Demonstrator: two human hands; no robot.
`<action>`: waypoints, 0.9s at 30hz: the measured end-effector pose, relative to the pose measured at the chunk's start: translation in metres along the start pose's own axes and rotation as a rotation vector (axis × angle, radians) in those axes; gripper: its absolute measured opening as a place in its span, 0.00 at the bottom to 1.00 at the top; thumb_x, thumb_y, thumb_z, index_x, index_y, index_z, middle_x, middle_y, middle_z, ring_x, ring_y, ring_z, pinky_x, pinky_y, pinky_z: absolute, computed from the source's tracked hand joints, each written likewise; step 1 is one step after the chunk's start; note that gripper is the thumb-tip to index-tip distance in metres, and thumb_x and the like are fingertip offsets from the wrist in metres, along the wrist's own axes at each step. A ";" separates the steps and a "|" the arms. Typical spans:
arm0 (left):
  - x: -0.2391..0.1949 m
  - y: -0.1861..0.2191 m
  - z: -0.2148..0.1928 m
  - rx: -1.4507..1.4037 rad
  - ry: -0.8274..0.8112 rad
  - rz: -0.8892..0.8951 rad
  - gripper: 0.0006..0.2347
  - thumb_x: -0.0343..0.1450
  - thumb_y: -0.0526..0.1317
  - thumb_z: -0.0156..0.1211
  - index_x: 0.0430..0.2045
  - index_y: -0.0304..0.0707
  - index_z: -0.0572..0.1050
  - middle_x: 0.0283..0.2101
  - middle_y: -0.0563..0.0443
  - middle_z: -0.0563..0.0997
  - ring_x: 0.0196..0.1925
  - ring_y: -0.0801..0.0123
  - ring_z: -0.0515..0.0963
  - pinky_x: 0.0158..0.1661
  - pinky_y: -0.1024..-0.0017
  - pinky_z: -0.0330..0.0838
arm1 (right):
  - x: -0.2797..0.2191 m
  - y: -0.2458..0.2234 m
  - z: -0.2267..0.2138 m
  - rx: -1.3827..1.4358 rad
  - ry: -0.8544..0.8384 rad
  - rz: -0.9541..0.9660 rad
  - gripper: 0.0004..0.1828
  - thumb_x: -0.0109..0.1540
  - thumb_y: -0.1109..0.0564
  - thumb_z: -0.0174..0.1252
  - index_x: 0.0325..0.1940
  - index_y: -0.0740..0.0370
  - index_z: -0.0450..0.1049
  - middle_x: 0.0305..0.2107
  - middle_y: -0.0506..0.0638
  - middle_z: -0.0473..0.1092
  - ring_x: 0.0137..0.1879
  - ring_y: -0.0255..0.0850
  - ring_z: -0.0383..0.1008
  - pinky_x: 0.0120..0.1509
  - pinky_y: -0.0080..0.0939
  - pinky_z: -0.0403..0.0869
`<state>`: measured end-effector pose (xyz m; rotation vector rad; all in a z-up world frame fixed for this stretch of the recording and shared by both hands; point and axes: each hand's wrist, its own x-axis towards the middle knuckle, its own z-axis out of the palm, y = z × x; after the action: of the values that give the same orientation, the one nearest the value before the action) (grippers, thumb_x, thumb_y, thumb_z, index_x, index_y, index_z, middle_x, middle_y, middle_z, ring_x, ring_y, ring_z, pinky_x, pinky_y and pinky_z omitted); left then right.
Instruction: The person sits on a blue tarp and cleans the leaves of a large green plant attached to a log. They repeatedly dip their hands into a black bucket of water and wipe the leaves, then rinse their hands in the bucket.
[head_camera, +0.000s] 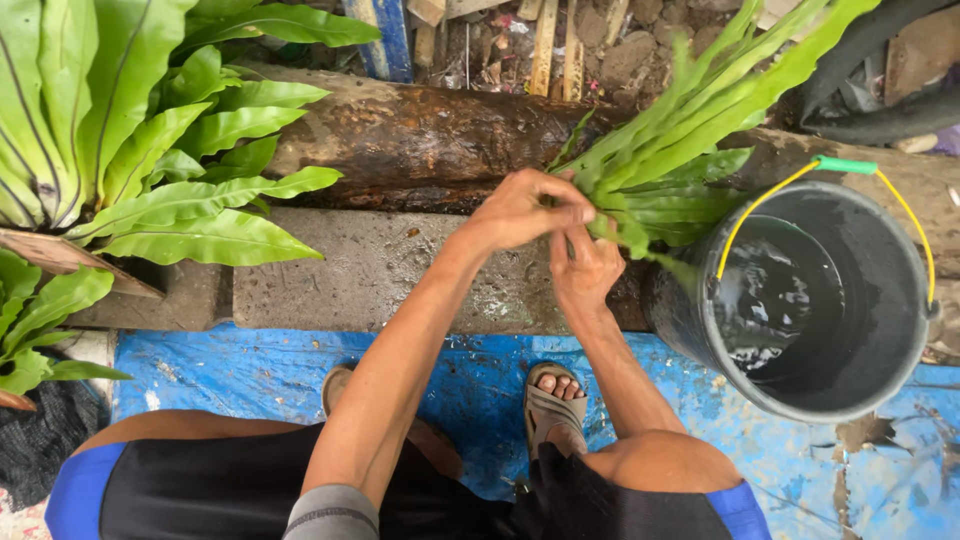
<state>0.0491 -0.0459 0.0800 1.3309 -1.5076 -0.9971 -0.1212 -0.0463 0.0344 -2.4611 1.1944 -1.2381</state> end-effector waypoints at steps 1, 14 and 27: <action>-0.001 -0.005 0.003 -0.137 0.011 -0.066 0.09 0.70 0.43 0.68 0.40 0.41 0.86 0.45 0.45 0.87 0.59 0.58 0.78 0.56 0.63 0.72 | 0.002 0.002 -0.002 0.009 0.003 0.005 0.12 0.58 0.63 0.70 0.45 0.58 0.81 0.37 0.58 0.74 0.40 0.57 0.76 0.42 0.53 0.75; -0.008 -0.024 0.020 -0.349 -0.017 -0.045 0.27 0.62 0.18 0.48 0.55 0.41 0.76 0.60 0.48 0.78 0.67 0.62 0.74 0.67 0.66 0.67 | 0.031 -0.016 -0.064 -0.023 0.037 -0.317 0.21 0.60 0.67 0.69 0.55 0.54 0.78 0.47 0.54 0.71 0.46 0.50 0.79 0.48 0.47 0.79; -0.008 -0.007 0.024 -0.037 0.057 -0.078 0.12 0.64 0.39 0.76 0.39 0.40 0.82 0.54 0.44 0.85 0.76 0.56 0.64 0.70 0.58 0.60 | 0.053 -0.018 -0.107 -0.160 0.176 -0.336 0.17 0.58 0.71 0.68 0.48 0.58 0.81 0.43 0.55 0.73 0.43 0.49 0.78 0.44 0.45 0.78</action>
<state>0.0285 -0.0383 0.0652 1.3893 -1.3979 -1.0227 -0.1699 -0.0487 0.1455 -2.8086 0.9770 -1.5263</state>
